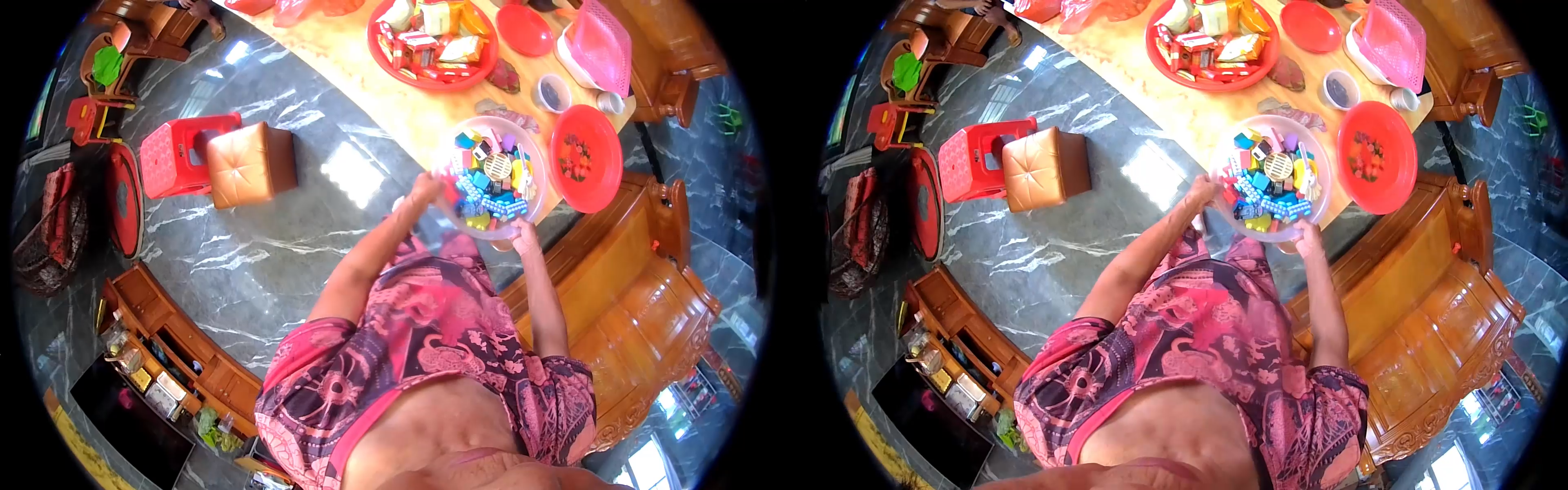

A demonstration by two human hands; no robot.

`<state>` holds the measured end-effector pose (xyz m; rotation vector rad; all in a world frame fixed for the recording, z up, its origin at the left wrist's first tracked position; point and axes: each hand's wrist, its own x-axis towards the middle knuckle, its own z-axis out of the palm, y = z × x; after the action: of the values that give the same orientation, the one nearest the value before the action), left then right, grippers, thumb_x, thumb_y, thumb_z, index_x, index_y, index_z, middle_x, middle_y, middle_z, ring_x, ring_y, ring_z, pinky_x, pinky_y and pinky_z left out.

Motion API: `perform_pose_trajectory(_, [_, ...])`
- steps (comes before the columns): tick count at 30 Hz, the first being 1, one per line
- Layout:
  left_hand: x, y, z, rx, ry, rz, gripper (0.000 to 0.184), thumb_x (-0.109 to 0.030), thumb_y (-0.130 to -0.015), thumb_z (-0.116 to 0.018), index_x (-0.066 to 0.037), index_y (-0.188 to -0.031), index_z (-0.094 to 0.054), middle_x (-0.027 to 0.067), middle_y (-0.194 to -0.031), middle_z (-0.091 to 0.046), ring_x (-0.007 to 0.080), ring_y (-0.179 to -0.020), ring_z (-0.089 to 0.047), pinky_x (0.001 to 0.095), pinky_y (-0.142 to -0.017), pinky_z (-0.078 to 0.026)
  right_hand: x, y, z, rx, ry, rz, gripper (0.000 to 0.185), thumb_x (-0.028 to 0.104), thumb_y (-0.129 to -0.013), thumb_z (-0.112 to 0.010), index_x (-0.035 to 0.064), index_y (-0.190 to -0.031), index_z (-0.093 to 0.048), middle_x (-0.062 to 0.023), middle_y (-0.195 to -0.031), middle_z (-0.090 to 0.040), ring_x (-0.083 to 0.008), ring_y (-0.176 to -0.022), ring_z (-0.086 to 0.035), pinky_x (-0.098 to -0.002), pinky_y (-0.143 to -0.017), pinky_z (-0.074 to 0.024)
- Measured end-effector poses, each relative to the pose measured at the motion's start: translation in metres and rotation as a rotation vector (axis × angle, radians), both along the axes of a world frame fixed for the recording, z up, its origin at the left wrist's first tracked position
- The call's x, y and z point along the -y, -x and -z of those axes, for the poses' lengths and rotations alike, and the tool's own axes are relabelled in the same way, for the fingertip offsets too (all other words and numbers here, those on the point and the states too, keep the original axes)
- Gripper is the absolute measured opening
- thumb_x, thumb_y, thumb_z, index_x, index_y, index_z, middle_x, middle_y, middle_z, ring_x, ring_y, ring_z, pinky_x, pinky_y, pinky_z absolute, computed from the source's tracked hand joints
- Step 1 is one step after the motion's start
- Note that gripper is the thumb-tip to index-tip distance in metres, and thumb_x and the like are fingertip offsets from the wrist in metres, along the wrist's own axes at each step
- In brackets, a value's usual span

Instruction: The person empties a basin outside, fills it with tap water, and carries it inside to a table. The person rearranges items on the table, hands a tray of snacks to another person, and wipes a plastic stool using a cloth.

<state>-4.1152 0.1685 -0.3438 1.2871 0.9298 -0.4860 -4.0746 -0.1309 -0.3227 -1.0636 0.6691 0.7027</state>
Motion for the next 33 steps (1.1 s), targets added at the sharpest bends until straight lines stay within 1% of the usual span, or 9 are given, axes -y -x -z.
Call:
perform_pose_trajectory(3, [-0.030,0.004,-0.037,0.286,0.207,0.040,0.036,-0.018,-0.074,-0.061,0.004,-0.101,-0.054,0.0138,-0.081,-0.061,0.0224,-0.070,-0.062,0.0351,-0.053,-0.052,-0.011,0.015,-0.006,-0.016,-0.017,0.042,0.028,-0.005,-0.064,-0.048,0.0042,-0.090,-0.048,-0.0050,-0.082,-0.050,-0.0200,-0.074,-0.054,-0.0335,-0.066,-0.0473])
perform_pose_trajectory(5, [-0.054,-0.002,-0.051,0.277,0.291,0.000,0.040,-0.024,-0.076,-0.060,0.002,-0.106,-0.052,0.0139,-0.086,-0.061,0.0222,-0.077,-0.061,0.0365,-0.060,-0.050,-0.033,0.023,-0.041,-0.019,-0.073,0.029,0.038,-0.003,-0.064,-0.046,0.0018,-0.102,-0.049,-0.0090,-0.091,-0.053,-0.0246,-0.088,-0.055,-0.0395,-0.078,-0.0470])
perform_pose_trajectory(8, [-0.100,-0.025,-0.032,0.269,0.459,-0.067,0.046,-0.036,-0.081,-0.054,-0.006,-0.115,-0.049,0.0145,-0.101,-0.059,0.0235,-0.092,-0.057,0.0391,-0.073,-0.045,-0.023,0.028,-0.024,-0.041,-0.156,0.046,0.043,-0.002,-0.063,-0.046,0.0012,-0.106,-0.048,-0.0106,-0.096,-0.054,-0.0270,-0.094,-0.054,-0.0425,-0.084,-0.0449])
perform_pose_trajectory(13, [-0.169,-0.072,-0.039,0.198,0.320,-0.469,0.032,-0.026,-0.080,-0.055,-0.006,-0.104,-0.051,0.0143,-0.086,-0.060,0.0242,-0.073,-0.061,0.0362,-0.060,-0.050,-0.008,0.047,-0.017,-0.049,-0.152,0.111,0.042,-0.004,-0.062,-0.047,0.0011,-0.103,-0.049,-0.0100,-0.095,-0.054,-0.0264,-0.091,-0.054,-0.0415,-0.085,-0.0443])
perform_pose_trajectory(15, [-0.189,-0.097,-0.044,0.232,0.209,-0.483,0.034,-0.022,-0.078,-0.058,-0.004,-0.105,-0.050,0.0122,-0.081,-0.058,0.0247,-0.071,-0.061,0.0363,-0.058,-0.051,-0.013,0.048,-0.005,-0.005,-0.142,0.127,0.038,-0.003,-0.062,-0.047,0.0002,-0.100,-0.048,-0.0093,-0.094,-0.054,-0.0268,-0.090,-0.055,-0.0411,-0.084,-0.0445])
perform_pose_trajectory(18, [-0.213,-0.139,-0.039,0.240,0.185,-0.480,0.036,-0.016,-0.075,-0.059,-0.001,-0.106,-0.048,0.0124,-0.079,-0.057,0.0248,-0.070,-0.061,0.0347,-0.053,-0.053,-0.036,0.045,-0.014,0.052,-0.193,0.125,0.049,0.002,-0.064,-0.046,0.0027,-0.113,-0.043,-0.0116,-0.102,-0.053,-0.0302,-0.093,-0.054,-0.0441,-0.083,-0.0452])
perform_pose_trajectory(24, [-0.238,-0.190,-0.046,0.246,0.322,-0.364,0.034,-0.011,-0.072,-0.057,0.000,-0.104,-0.050,0.0140,-0.086,-0.061,0.0243,-0.069,-0.063,0.0384,-0.061,-0.056,-0.065,0.021,-0.030,0.044,-0.134,0.115,0.057,0.003,-0.061,-0.046,0.0033,-0.118,-0.040,-0.0130,-0.105,-0.051,-0.0314,-0.095,-0.053,-0.0465,-0.085,-0.0433])
perform_pose_trajectory(28, [-0.231,-0.197,-0.018,0.220,0.281,-0.350,0.026,-0.005,-0.069,-0.057,0.006,-0.093,-0.054,0.0139,-0.077,-0.060,0.0223,-0.060,-0.061,0.0336,-0.048,-0.055,-0.091,0.014,-0.073,0.007,-0.107,0.136,0.054,0.001,-0.061,-0.045,0.0015,-0.115,-0.041,-0.0105,-0.102,-0.049,-0.0278,-0.094,-0.052,-0.0450,-0.082,-0.0459])
perform_pose_trajectory(33, [-0.248,-0.189,-0.027,0.205,0.247,-0.419,0.016,-0.003,-0.068,-0.057,0.005,-0.081,-0.057,0.0109,-0.066,-0.058,0.0193,-0.050,-0.058,0.0283,-0.038,-0.048,-0.128,0.013,-0.104,0.045,-0.108,0.087,0.053,0.005,-0.063,-0.046,-0.0002,-0.115,-0.040,-0.0130,-0.105,-0.050,-0.0325,-0.092,-0.054,-0.0470,-0.085,-0.0440])
